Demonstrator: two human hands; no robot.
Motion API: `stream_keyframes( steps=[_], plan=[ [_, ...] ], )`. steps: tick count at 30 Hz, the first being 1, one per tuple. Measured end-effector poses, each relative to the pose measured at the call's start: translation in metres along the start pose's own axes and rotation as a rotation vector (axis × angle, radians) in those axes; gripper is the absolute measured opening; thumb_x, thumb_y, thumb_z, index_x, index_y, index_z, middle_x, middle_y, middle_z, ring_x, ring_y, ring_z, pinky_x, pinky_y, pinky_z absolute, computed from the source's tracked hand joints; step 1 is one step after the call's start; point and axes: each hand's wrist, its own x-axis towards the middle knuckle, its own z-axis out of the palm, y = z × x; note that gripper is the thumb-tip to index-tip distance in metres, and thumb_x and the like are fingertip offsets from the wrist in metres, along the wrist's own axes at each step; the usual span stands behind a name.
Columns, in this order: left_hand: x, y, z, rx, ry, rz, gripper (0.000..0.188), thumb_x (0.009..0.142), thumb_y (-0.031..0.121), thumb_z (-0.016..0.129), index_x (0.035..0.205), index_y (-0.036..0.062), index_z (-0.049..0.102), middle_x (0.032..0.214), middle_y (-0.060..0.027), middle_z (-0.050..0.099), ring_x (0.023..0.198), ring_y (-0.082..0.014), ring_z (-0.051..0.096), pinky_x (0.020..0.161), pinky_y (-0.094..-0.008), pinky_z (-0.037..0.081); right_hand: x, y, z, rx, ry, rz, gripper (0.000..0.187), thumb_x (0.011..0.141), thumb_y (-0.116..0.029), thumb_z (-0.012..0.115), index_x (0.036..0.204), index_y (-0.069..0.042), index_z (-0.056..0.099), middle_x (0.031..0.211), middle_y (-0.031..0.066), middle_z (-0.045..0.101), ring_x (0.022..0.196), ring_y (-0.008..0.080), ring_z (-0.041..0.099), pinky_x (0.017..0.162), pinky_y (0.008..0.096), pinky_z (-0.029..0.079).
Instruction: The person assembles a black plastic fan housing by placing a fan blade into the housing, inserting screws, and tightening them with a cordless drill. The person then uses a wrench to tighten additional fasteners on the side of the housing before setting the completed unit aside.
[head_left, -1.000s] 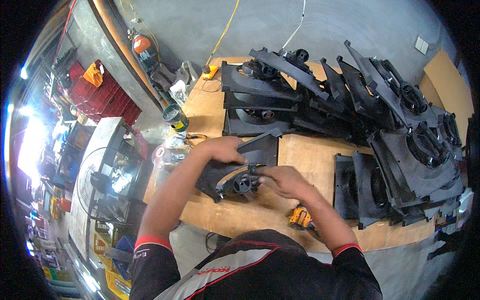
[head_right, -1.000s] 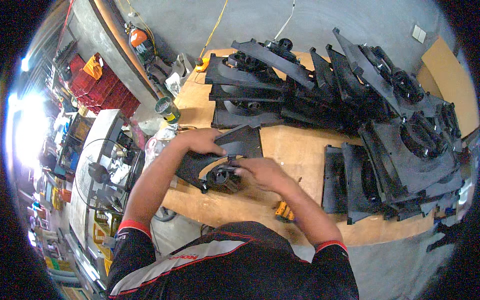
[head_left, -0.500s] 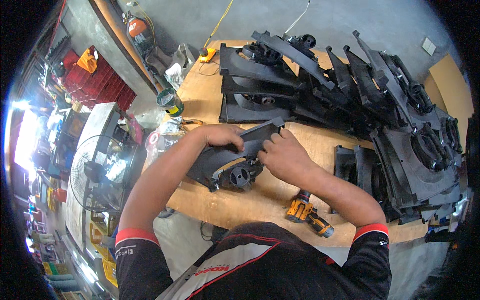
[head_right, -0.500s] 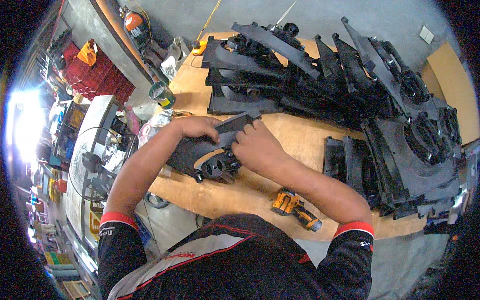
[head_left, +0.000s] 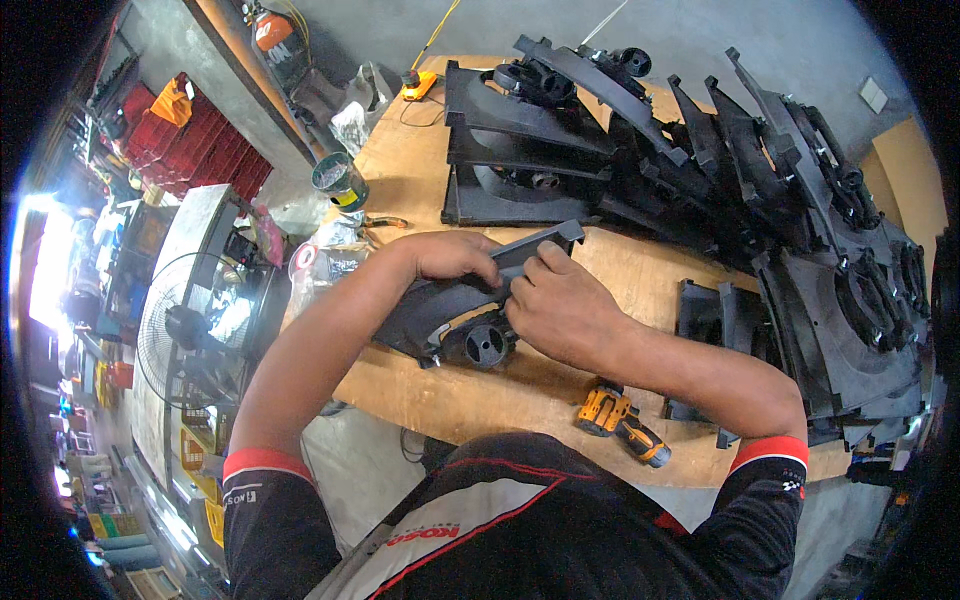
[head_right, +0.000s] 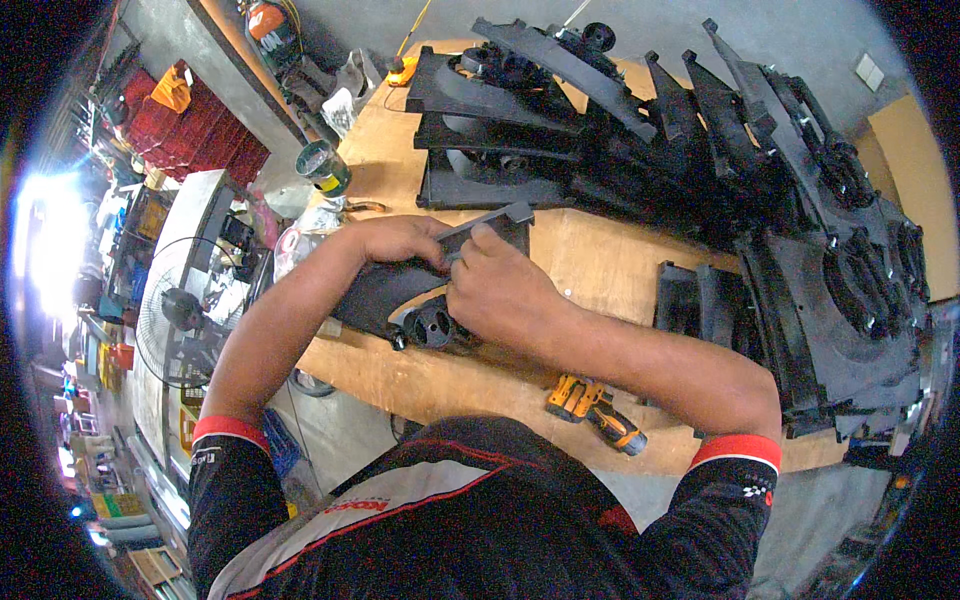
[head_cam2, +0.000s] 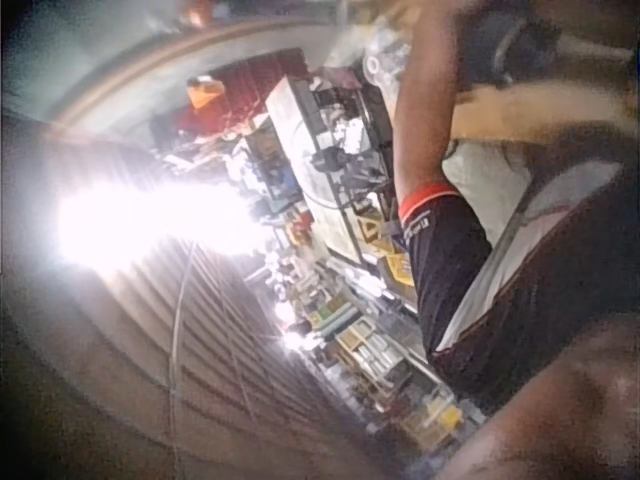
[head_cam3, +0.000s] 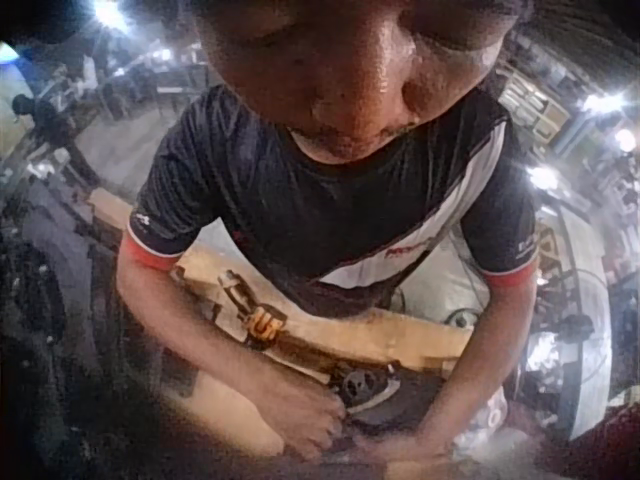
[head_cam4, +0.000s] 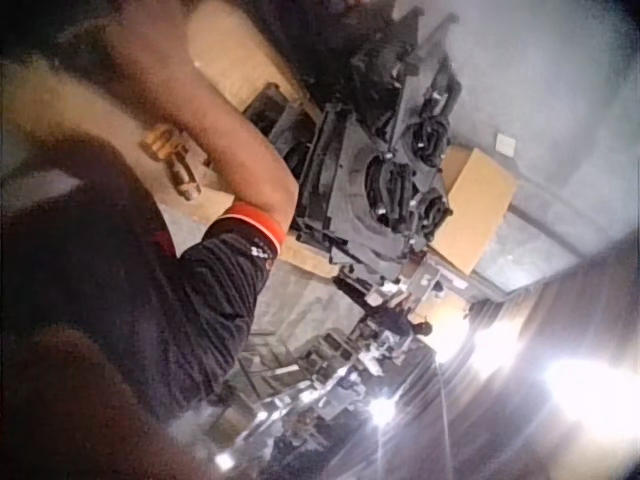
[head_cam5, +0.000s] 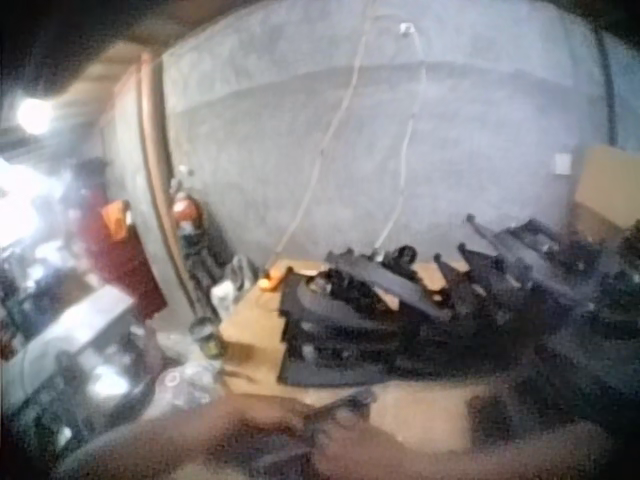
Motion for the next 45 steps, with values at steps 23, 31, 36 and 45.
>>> stream_keyframes(
  steps=[23,31,36,45],
  plan=[
    [-0.008,0.017,-0.002,0.240,0.062,-0.042,0.043,0.081,0.029,0.069,0.114,0.0009,0.067,0.100,-0.0068,0.069,0.085,-0.0159,0.063,0.080,-0.0309,0.049,-0.056,-0.010,0.107,0.534,0.003,0.635,0.030,0.090,-0.039,0.058,0.084,-0.010,0.062,0.079,0.0121,0.065,0.075,0.0345,0.064,0.067,0.0453,0.047],
    [-0.007,0.012,0.004,0.125,0.068,-0.048,0.038,0.083,0.032,0.065,0.105,0.0010,0.069,0.090,-0.0051,0.068,0.080,-0.0145,0.060,0.076,-0.0302,0.047,-0.054,0.009,0.038,0.187,-0.061,0.383,0.014,0.086,-0.024,0.059,0.087,-0.013,0.067,0.083,0.0070,0.068,0.082,0.0257,0.066,0.076,0.0414,0.046],
    [-0.003,0.017,0.004,0.250,0.101,-0.009,0.038,0.082,0.033,0.066,0.104,0.0025,0.071,0.090,-0.0056,0.069,0.079,-0.0146,0.060,0.075,-0.0307,0.047,-0.023,0.005,0.010,-0.020,-0.094,0.153,0.011,0.082,-0.018,0.059,0.082,-0.012,0.068,0.076,0.0052,0.066,0.078,0.0213,0.064,0.074,0.0402,0.043],
    [-0.010,0.023,0.003,0.140,0.062,-0.007,0.035,0.082,0.032,0.066,0.104,0.0042,0.071,0.089,-0.0044,0.069,0.076,-0.0143,0.060,0.071,-0.0303,0.048,0.011,0.009,-0.007,0.052,-0.207,0.091,0.015,0.078,-0.021,0.062,0.068,-0.011,0.069,0.067,0.0078,0.067,0.067,0.0264,0.067,0.073,0.0396,0.047]
  ],
)
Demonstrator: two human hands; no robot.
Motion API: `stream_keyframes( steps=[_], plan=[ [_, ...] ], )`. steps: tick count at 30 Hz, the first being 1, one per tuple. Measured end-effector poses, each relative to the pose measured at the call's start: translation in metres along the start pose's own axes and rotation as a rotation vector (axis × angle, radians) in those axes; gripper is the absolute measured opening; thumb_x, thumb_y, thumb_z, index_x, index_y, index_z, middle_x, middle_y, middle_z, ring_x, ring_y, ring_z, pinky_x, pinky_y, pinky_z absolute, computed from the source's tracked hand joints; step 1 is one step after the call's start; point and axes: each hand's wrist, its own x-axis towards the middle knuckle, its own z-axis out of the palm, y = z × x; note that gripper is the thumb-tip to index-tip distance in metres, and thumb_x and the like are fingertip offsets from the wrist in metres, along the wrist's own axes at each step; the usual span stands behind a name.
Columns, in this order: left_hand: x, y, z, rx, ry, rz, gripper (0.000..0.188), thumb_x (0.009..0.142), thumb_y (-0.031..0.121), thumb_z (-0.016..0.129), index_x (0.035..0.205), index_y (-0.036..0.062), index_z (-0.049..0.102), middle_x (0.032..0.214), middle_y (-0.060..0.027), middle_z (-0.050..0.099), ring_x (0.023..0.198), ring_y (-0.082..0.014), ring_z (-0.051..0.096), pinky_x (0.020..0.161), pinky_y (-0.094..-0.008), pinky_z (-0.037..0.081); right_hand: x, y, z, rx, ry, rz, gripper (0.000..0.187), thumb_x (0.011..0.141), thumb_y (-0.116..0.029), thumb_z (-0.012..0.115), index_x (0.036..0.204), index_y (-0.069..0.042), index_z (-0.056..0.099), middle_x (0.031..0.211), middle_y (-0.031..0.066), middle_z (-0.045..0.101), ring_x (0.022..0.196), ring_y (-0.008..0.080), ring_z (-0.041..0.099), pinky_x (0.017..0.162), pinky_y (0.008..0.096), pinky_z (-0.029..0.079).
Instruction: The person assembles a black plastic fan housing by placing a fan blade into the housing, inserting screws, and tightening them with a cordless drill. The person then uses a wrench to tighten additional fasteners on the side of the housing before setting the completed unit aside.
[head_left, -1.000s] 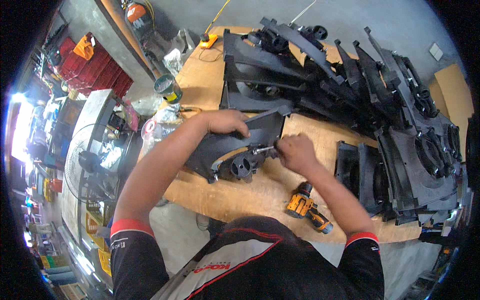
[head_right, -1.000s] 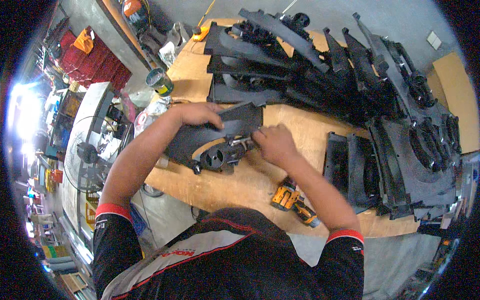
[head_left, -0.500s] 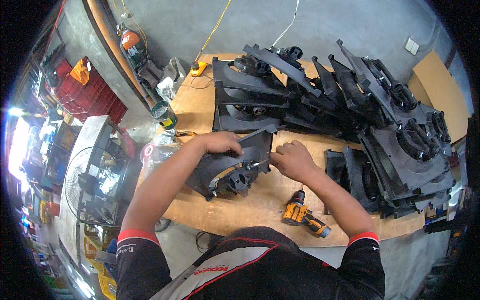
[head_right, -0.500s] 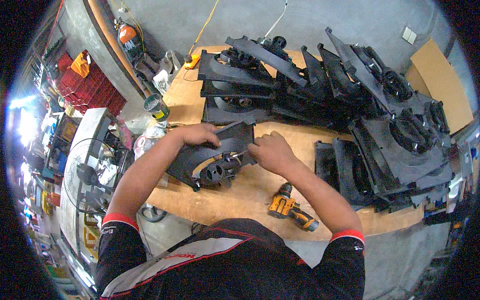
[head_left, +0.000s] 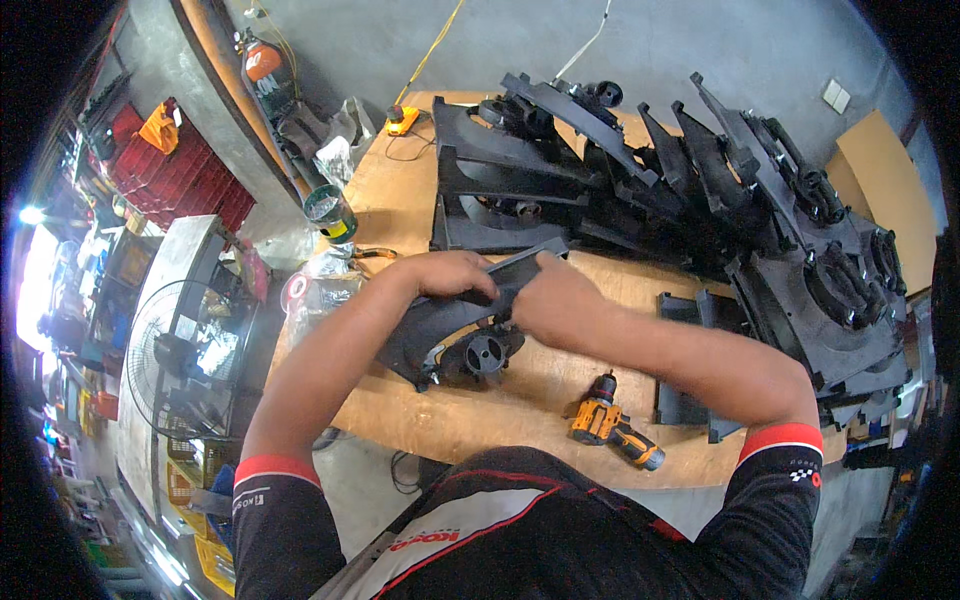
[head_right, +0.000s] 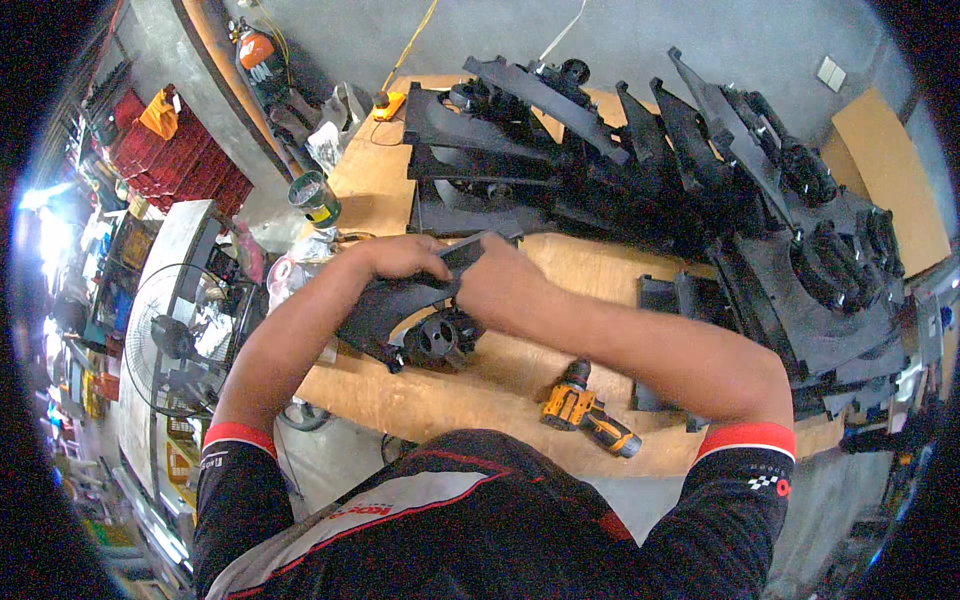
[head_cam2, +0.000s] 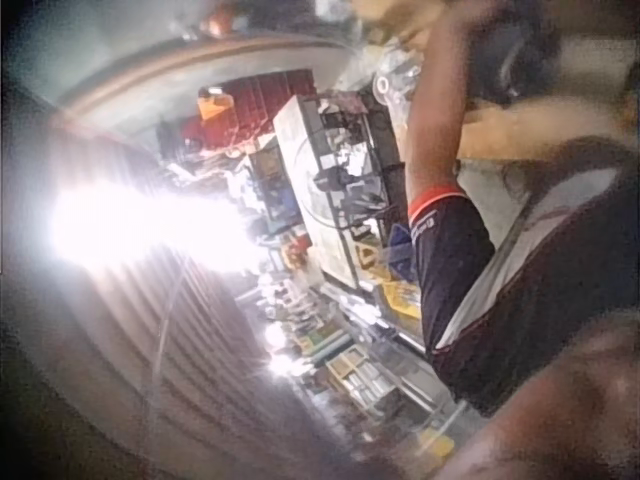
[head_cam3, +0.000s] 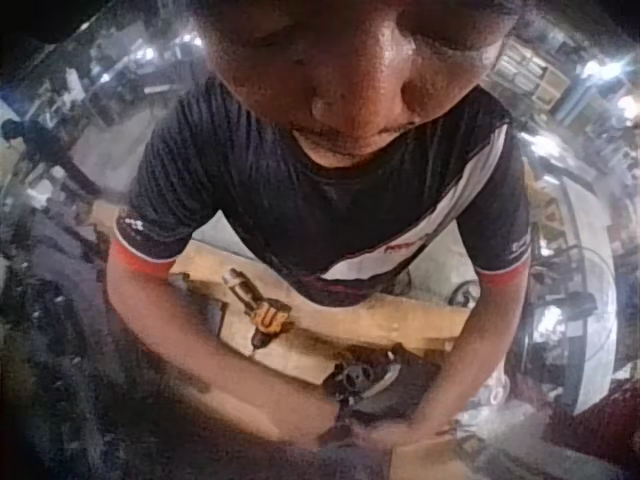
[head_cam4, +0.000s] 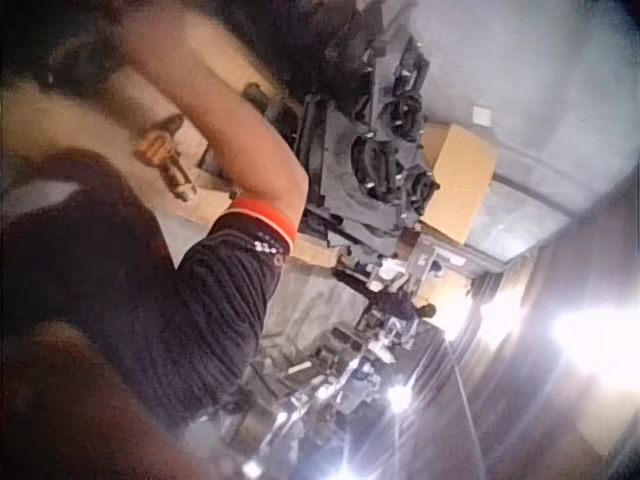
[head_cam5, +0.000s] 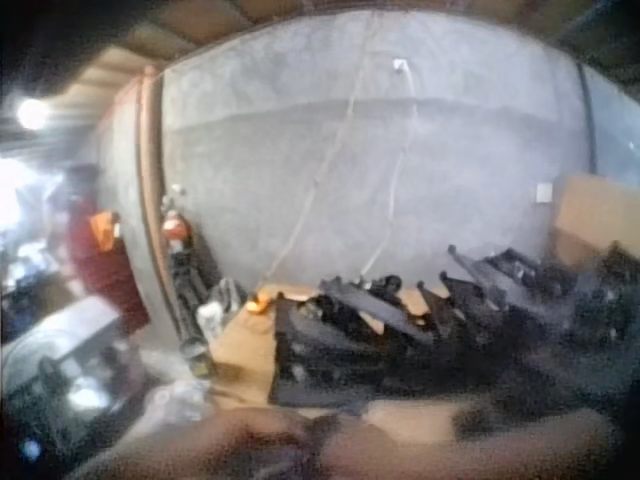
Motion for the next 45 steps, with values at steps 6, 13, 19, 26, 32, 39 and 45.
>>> stream_keyframes(
  steps=[6,13,19,26,32,39,45],
  plan=[
    [0.004,-0.004,-0.002,0.042,-0.032,0.038,0.032,0.083,0.026,0.063,0.105,0.0043,0.070,0.089,-0.0049,0.069,0.075,-0.0139,0.061,0.070,-0.0303,0.048,-0.002,0.023,0.043,0.174,-0.071,0.104,0.025,0.084,-0.029,0.061,0.074,-0.008,0.068,0.065,0.0104,0.066,0.068,0.0325,0.069,0.057,0.0453,0.053],
    [0.001,-0.006,-0.005,0.059,-0.027,-0.003,0.038,0.078,0.025,0.066,0.107,-0.0005,0.068,0.087,-0.0068,0.069,0.076,-0.0149,0.062,0.072,-0.0312,0.050,-0.022,0.016,0.090,0.348,0.038,0.320,0.042,0.088,-0.047,0.060,0.070,-0.010,0.062,0.061,0.0106,0.062,0.059,0.0332,0.063,0.053,0.0453,0.048],
    [0.005,-0.011,-0.010,0.078,0.009,-0.007,0.031,0.081,0.026,0.064,0.097,-0.0002,0.068,0.084,-0.0052,0.068,0.073,-0.0141,0.060,0.069,-0.0305,0.048,-0.028,0.006,0.131,0.549,0.316,0.381,0.043,0.086,-0.047,0.063,0.065,-0.010,0.057,0.059,0.0117,0.057,0.056,0.0340,0.060,0.052,0.0447,0.044],
    [0.003,-0.003,-0.011,0.139,0.062,0.057,0.036,0.081,0.029,0.064,0.102,-0.0007,0.068,0.089,-0.0073,0.068,0.079,-0.0162,0.061,0.073,-0.0317,0.048,-0.026,0.028,0.068,0.272,-0.017,0.294,0.044,0.090,-0.051,0.057,0.074,-0.011,0.067,0.067,0.0117,0.065,0.064,0.0337,0.066,0.057,0.0456,0.050],
    [0.009,-0.014,-0.014,0.232,0.045,0.041,0.036,0.080,0.029,0.064,0.103,0.0020,0.068,0.087,-0.0067,0.068,0.077,-0.0172,0.061,0.073,-0.0320,0.048,0.000,0.022,0.019,0.082,-0.107,0.131,0.023,0.082,-0.032,0.066,0.073,-0.011,0.071,0.069,0.0103,0.068,0.067,0.0290,0.069,0.059,0.0423,0.052],
    [0.010,-0.014,-0.010,0.101,0.014,0.046,0.034,0.080,0.029,0.062,0.100,0.0026,0.069,0.085,-0.0059,0.068,0.073,-0.0163,0.061,0.070,-0.0319,0.048,0.020,0.004,-0.008,0.204,-0.018,0.139,0.010,0.071,-0.015,0.065,0.070,-0.008,0.072,0.072,0.0128,0.069,0.070,0.0303,0.070,0.063,0.0422,0.055],
    [0.009,-0.008,-0.012,0.138,0.022,0.038,0.033,0.079,0.027,0.063,0.100,0.0023,0.068,0.085,-0.0057,0.068,0.073,-0.0154,0.061,0.069,-0.0314,0.048,0.014,0.019,0.018,0.105,-0.095,0.066,0.016,0.077,-0.020,0.062,0.070,-0.008,0.070,0.068,0.0122,0.068,0.069,0.0294,0.069,0.062,0.0416,0.053]
  ],
)
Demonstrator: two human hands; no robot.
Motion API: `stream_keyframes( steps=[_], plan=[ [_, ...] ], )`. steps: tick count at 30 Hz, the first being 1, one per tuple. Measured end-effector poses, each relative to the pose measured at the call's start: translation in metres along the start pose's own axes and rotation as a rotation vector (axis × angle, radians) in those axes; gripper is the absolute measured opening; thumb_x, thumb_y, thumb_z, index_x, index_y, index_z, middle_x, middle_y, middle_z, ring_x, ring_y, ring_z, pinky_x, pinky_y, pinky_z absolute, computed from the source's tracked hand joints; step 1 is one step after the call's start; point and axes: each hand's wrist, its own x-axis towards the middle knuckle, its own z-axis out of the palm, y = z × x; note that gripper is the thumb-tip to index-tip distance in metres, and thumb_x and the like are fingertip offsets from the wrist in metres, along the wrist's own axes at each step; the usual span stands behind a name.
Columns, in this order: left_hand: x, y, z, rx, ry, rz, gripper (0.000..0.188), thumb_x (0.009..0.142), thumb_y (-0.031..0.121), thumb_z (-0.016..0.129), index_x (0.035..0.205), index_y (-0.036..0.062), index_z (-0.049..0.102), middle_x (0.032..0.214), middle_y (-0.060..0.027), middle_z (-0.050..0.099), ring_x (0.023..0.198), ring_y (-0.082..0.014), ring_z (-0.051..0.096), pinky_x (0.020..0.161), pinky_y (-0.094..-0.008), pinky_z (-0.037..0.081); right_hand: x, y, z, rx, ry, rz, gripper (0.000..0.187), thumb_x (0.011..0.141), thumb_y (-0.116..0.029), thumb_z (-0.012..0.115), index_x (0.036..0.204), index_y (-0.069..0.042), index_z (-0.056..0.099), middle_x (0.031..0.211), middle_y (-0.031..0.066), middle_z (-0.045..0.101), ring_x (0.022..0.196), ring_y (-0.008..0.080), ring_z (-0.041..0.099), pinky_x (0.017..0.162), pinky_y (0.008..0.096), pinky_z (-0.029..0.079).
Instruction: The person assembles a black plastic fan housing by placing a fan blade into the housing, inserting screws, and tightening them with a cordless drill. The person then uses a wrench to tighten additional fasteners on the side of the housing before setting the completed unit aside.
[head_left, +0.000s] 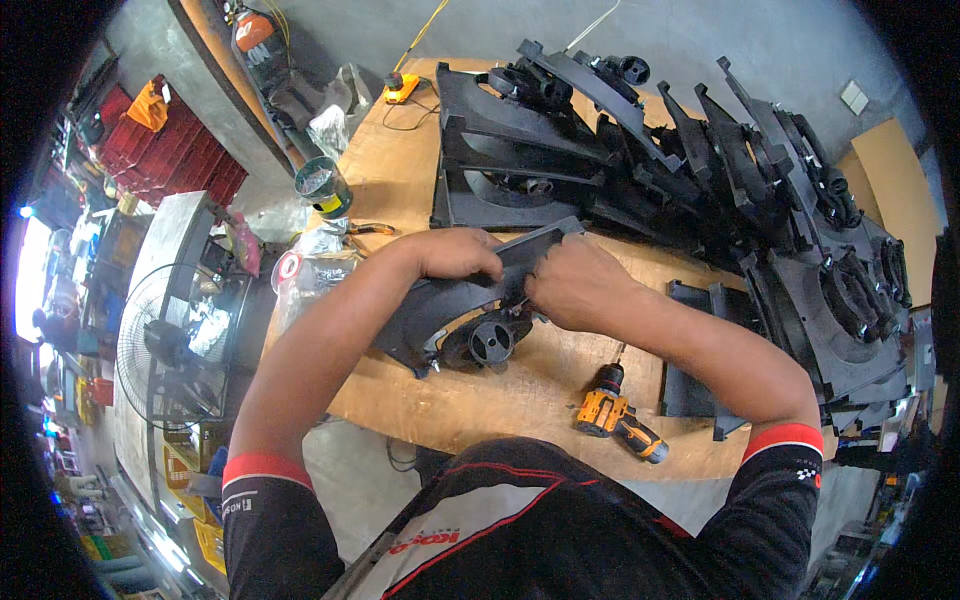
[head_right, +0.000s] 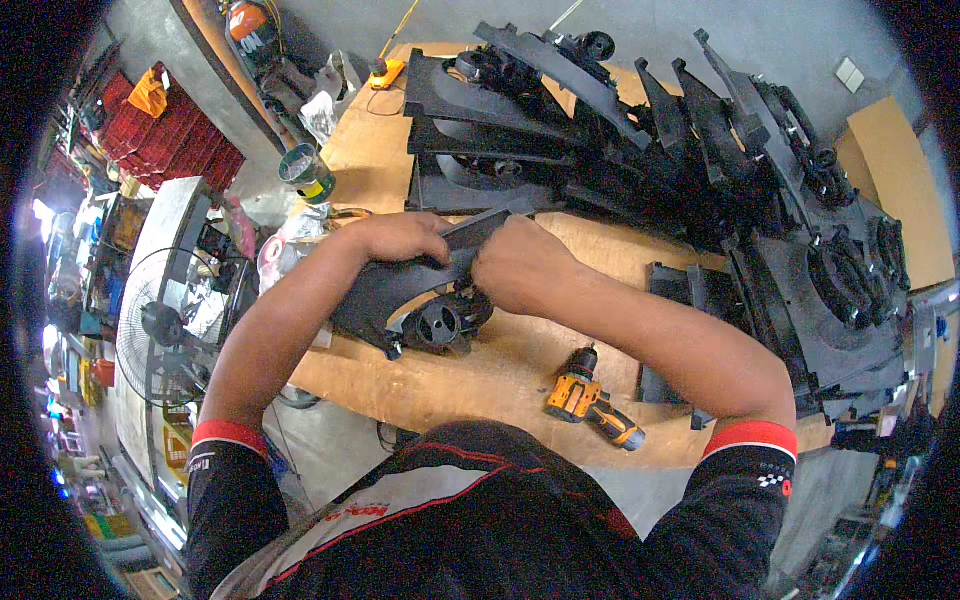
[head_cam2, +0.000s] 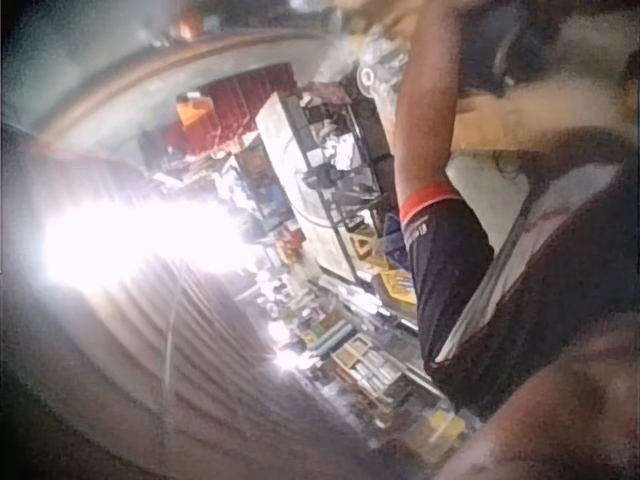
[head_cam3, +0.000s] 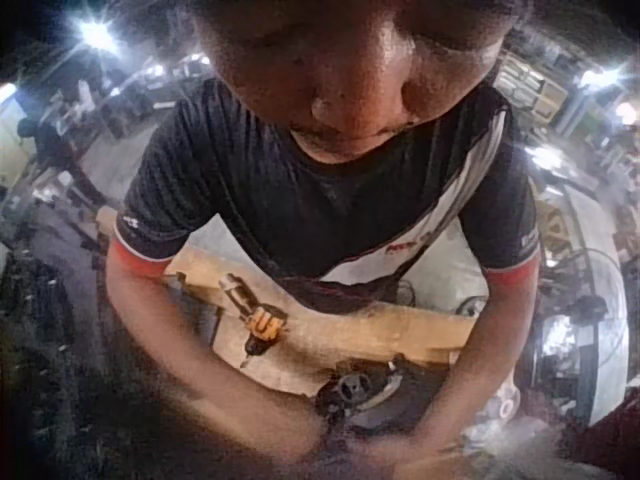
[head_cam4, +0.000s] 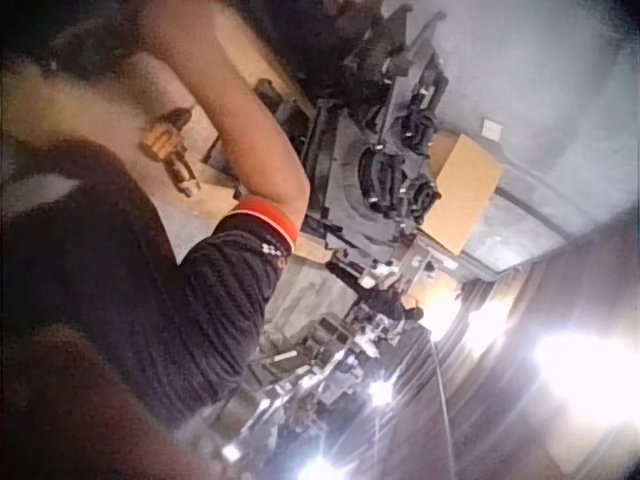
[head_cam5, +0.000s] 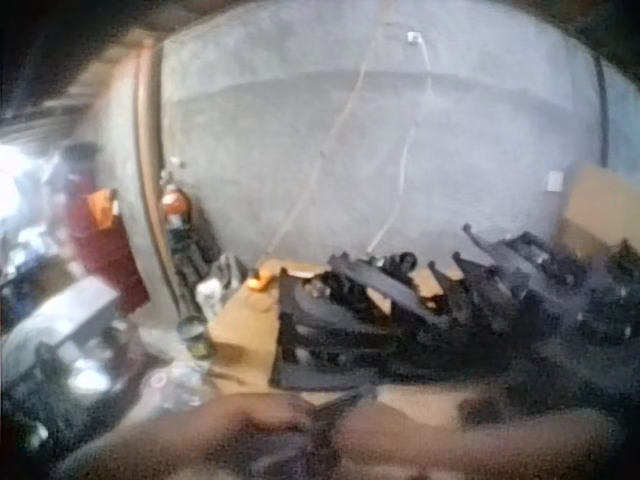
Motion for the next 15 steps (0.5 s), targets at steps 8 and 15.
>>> stream_keyframes(
  steps=[8,15],
  plan=[
    [-0.011,0.014,-0.002,-0.171,-0.070,-0.078,0.037,0.075,0.019,0.061,0.108,0.0015,0.067,0.083,-0.0041,0.066,0.068,-0.0124,0.058,0.060,-0.0289,0.047,-0.003,0.013,0.021,0.037,-0.044,0.036,0.022,0.082,-0.029,0.061,0.074,-0.009,0.069,0.067,0.0113,0.067,0.068,0.0302,0.068,0.062,0.0428,0.052],
    [-0.006,0.007,0.000,-0.201,-0.108,-0.057,0.039,0.074,0.018,0.059,0.109,0.0013,0.065,0.079,-0.0043,0.065,0.065,-0.0118,0.057,0.058,-0.0285,0.046,-0.008,0.017,0.031,0.132,-0.054,0.107,0.024,0.081,-0.033,0.061,0.079,-0.010,0.067,0.072,0.0110,0.068,0.074,0.0307,0.069,0.064,0.0453,0.053]
  ],
)
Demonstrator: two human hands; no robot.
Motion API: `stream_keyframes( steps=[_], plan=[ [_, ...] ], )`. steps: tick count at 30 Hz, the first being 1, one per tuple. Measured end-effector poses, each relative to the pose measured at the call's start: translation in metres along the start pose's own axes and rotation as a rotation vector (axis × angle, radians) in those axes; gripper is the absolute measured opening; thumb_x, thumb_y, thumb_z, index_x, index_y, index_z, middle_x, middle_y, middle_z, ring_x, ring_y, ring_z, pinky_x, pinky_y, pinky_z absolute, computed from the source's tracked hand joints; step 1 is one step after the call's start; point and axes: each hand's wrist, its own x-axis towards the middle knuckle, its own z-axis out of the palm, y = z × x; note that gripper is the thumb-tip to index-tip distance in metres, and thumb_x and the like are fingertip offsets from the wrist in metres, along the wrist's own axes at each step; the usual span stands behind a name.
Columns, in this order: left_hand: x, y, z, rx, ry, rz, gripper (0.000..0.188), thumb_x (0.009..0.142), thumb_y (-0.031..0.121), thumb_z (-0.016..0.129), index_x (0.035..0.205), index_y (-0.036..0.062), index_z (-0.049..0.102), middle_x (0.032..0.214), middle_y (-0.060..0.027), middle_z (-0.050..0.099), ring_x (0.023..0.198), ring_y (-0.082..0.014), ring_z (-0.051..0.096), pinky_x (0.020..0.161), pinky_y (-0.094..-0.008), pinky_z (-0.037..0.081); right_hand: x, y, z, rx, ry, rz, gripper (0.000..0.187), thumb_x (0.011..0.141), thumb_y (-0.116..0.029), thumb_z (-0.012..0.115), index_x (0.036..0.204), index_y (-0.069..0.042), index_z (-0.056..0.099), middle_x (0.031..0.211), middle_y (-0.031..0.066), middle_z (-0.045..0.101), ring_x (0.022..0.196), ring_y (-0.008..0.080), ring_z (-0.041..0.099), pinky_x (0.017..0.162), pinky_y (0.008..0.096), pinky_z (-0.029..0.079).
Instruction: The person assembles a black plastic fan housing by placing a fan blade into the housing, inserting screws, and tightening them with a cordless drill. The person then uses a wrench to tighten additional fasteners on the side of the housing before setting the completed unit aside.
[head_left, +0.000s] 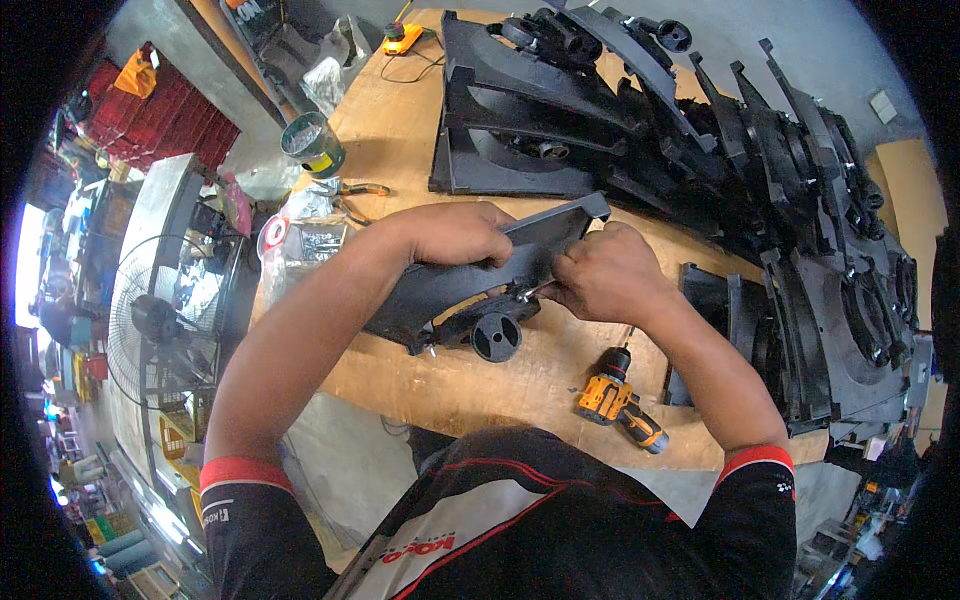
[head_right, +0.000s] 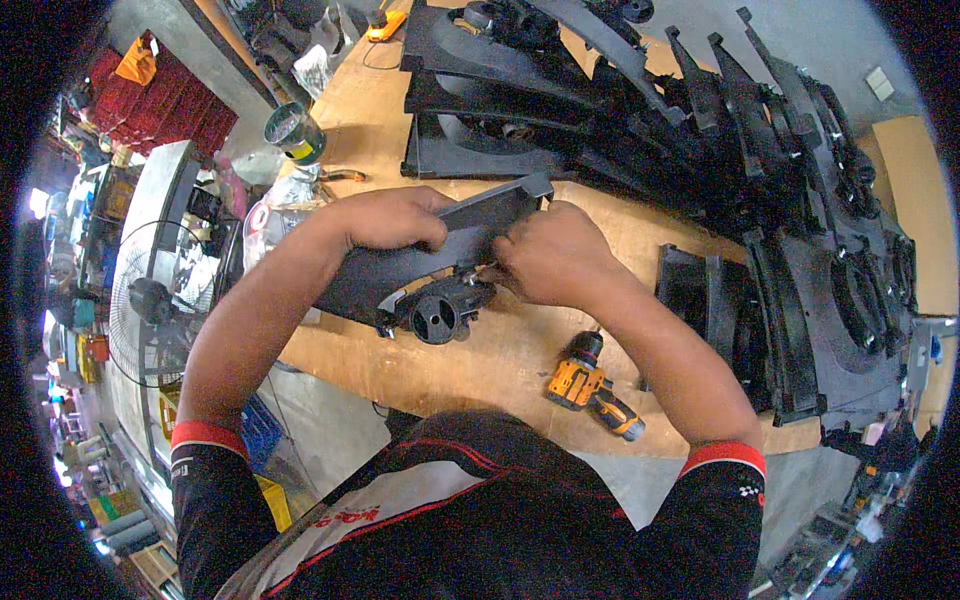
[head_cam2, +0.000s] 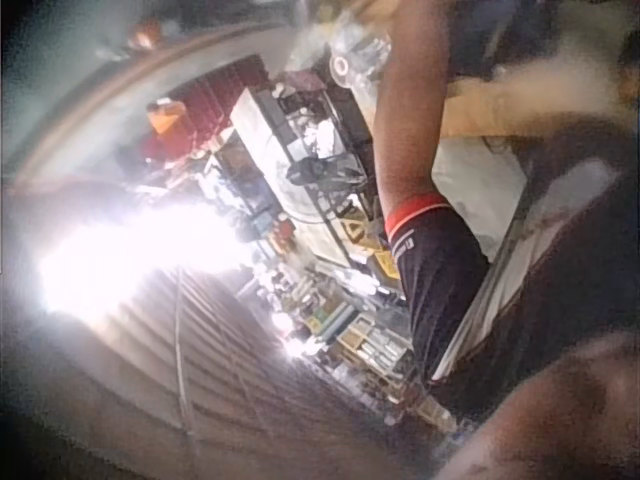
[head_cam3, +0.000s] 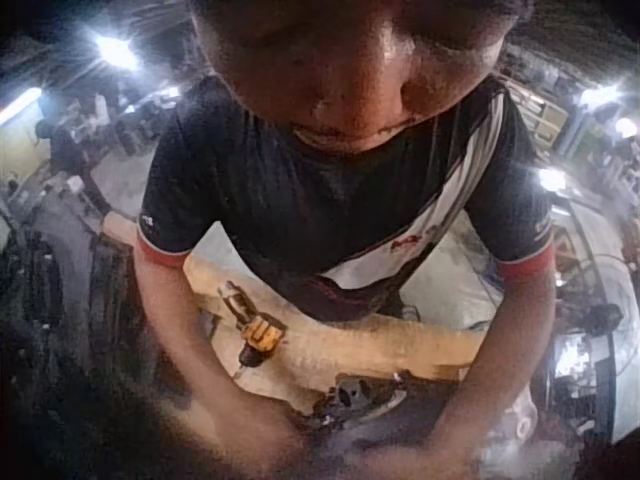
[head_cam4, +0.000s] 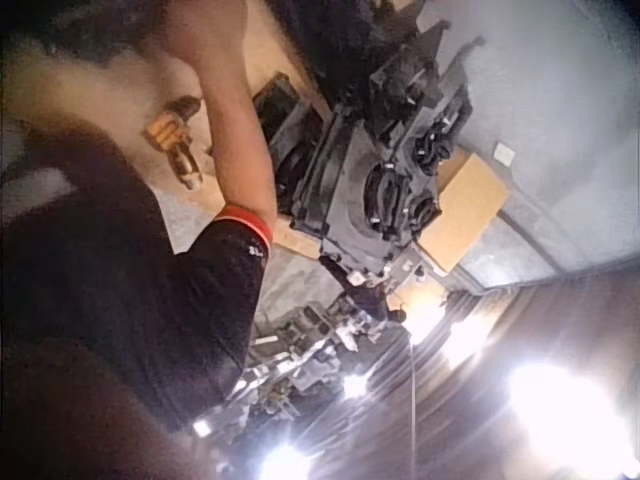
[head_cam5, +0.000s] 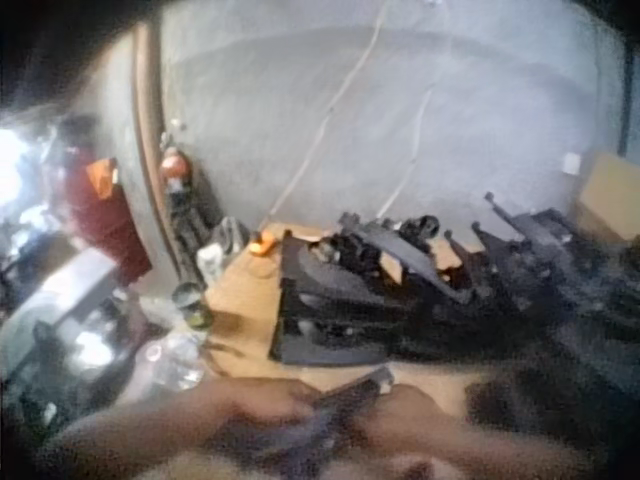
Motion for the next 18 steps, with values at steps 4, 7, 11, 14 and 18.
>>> stream_keyframes(
  steps=[4,7,11,14,18],
  plan=[
    [-0.006,0.001,0.002,0.062,0.068,-0.030,0.041,0.075,0.019,0.058,0.111,0.0010,0.065,0.081,-0.0051,0.066,0.069,-0.0139,0.058,0.063,-0.0304,0.048,0.003,0.000,0.002,0.018,0.017,-0.006,0.029,0.082,-0.039,0.062,0.079,-0.010,0.067,0.071,0.0102,0.068,0.073,0.0306,0.069,0.063,0.0449,0.052],
    [-0.008,-0.002,0.010,0.110,0.085,0.029,0.041,0.076,0.021,0.058,0.110,0.0002,0.065,0.083,-0.0088,0.068,0.074,-0.0183,0.061,0.068,-0.0341,0.050,-0.001,-0.001,0.014,-0.002,0.205,-0.041,0.036,0.075,-0.044,0.072,0.063,-0.012,0.062,0.059,0.0062,0.059,0.058,0.0287,0.062,0.056,0.0423,0.046],
    [-0.003,0.001,0.021,0.220,0.071,0.038,0.041,0.077,0.026,0.059,0.107,-0.0006,0.067,0.093,-0.0183,0.070,0.083,-0.0289,0.067,0.075,-0.0417,0.051,-0.014,-0.007,0.022,-0.033,0.216,-0.028,0.038,0.072,-0.046,0.075,0.059,-0.015,0.060,0.055,0.0027,0.052,0.053,0.0244,0.056,0.052,0.0408,0.040],
    [-0.001,0.000,0.037,0.300,0.160,0.103,0.038,0.077,0.027,0.057,0.100,-0.0016,0.070,0.096,-0.0246,0.070,0.086,-0.0363,0.068,0.078,-0.0468,0.051,-0.024,-0.013,0.025,-0.095,0.225,-0.032,0.038,0.070,-0.046,0.076,0.058,-0.014,0.059,0.056,0.0021,0.052,0.053,0.0236,0.055,0.051,0.0392,0.039],
    [-0.008,0.009,0.044,0.421,0.175,0.185,0.036,0.077,0.024,0.053,0.089,-0.0054,0.071,0.090,-0.0284,0.068,0.084,-0.0399,0.068,0.078,-0.0498,0.051,-0.028,-0.019,0.023,-0.122,0.289,-0.068,0.032,0.066,-0.037,0.081,0.064,-0.014,0.060,0.057,0.0043,0.051,0.053,0.0252,0.053,0.051,0.0400,0.038]
  ],
)
